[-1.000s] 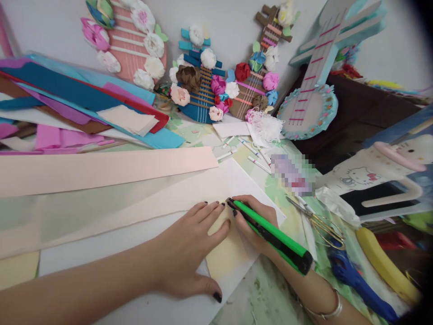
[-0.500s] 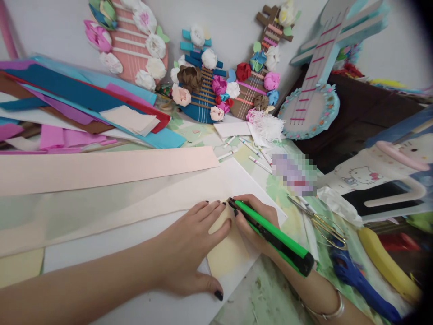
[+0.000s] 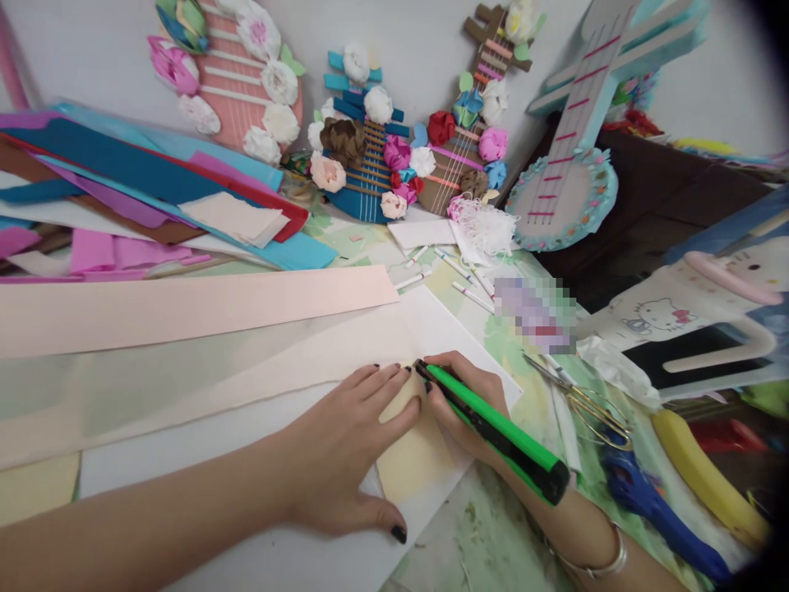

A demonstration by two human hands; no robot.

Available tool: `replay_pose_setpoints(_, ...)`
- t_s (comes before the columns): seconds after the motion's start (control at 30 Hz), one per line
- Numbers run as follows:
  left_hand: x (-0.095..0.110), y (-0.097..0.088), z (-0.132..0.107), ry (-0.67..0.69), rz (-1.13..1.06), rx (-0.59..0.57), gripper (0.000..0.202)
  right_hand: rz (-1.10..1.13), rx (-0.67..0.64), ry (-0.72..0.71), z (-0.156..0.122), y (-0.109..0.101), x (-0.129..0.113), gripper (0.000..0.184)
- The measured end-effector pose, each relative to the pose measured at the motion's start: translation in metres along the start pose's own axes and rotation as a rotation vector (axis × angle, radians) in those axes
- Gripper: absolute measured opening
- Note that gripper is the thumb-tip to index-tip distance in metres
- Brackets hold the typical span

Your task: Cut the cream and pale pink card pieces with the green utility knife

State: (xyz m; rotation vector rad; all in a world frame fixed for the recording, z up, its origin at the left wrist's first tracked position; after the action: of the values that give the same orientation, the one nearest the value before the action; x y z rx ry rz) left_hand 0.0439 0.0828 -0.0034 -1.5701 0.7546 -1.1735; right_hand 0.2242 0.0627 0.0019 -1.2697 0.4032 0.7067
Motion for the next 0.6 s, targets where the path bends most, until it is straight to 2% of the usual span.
replay_pose_setpoints(0.33,0.0000,0.0007,-0.0002,0.006,-0.015,0.011,0.104,-0.015,-0.022,0.026,-0.0012,-0.0013,-0.0011,0.021)
replay_pose_setpoints(0.6,0.0003,-0.0006,0.0016,-0.004,0.013,-0.012,0.106,0.007,-0.047,-0.014,0.0001,0.0009,0.0019,0.023)
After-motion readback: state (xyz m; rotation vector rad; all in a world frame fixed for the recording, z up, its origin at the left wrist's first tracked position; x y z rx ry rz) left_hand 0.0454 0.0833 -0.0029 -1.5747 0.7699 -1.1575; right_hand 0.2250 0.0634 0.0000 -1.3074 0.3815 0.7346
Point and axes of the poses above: each hand's wrist, its own z-axis towards the middle knuckle, its own y-axis out of the palm, x = y × z, the point moved 3 cm from there along z, towards the middle knuckle, and after that the axes turned 5 degrees about -x, right-handed, at the moved point
